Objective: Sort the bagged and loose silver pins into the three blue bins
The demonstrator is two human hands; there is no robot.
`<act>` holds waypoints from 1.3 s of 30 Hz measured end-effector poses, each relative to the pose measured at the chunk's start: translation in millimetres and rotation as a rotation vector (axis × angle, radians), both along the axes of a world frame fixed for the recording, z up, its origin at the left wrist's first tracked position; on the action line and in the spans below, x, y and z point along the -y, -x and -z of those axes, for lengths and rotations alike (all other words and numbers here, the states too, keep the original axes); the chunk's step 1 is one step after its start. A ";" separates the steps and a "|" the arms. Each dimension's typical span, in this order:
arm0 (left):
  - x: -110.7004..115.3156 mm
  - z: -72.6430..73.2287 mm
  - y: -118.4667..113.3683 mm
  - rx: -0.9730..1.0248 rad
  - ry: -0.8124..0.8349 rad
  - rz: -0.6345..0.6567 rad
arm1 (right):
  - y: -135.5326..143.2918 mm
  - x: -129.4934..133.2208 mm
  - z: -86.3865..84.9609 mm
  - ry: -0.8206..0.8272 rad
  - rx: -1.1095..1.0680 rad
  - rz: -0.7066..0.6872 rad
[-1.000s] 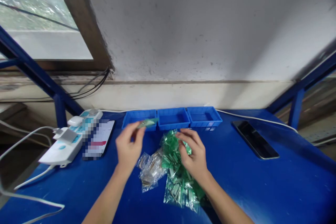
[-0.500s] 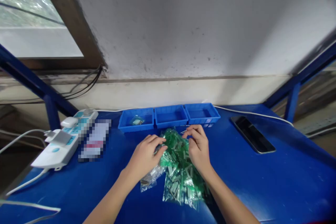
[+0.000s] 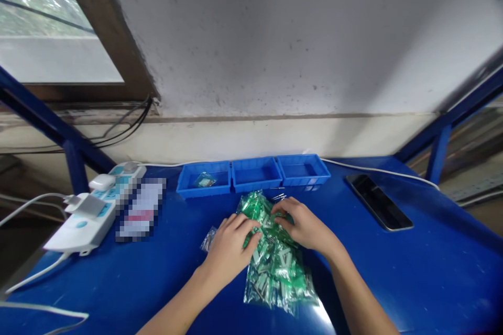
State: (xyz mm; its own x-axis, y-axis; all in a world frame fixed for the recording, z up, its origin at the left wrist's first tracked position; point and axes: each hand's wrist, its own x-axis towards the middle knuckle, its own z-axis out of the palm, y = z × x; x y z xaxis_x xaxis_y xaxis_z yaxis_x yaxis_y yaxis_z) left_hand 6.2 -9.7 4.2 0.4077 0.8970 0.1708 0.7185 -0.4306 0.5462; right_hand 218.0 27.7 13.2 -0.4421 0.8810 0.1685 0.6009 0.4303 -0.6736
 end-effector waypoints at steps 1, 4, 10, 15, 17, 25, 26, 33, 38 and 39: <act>0.8 -1.4 0.2 0.060 0.030 -0.001 | 2.0 0.8 -2.6 -0.025 -0.065 0.046; 3.1 -5.2 -0.2 0.343 0.229 -0.044 | 12.8 9.6 -11.9 -0.199 -0.272 0.145; 0.1 -9.4 2.0 0.918 0.547 -0.187 | 50.7 37.8 -16.4 -0.480 -0.161 -0.143; -5.3 -9.4 14.3 0.729 0.028 -0.178 | 60.7 39.4 -13.0 -0.246 -0.193 0.079; -5.5 -6.6 17.0 0.547 -0.303 -0.069 | 59.0 35.7 -10.5 -0.037 -0.354 0.150; -4.7 3.0 10.9 0.262 -0.318 -0.008 | 49.0 16.5 -24.1 0.068 -0.624 0.390; -5.9 3.6 10.9 0.271 -0.285 -0.020 | 48.8 12.1 -35.1 -0.068 -0.631 0.451; -6.0 10.0 3.9 0.178 -0.178 0.001 | 67.6 -18.9 -88.1 -0.774 -0.246 0.164; -2.8 8.8 1.8 0.095 -0.122 -0.013 | 31.2 -11.3 -35.6 -0.369 0.191 0.007; -3.0 8.5 2.7 0.095 -0.109 -0.012 | 19.5 -7.8 -22.9 -0.308 0.218 0.020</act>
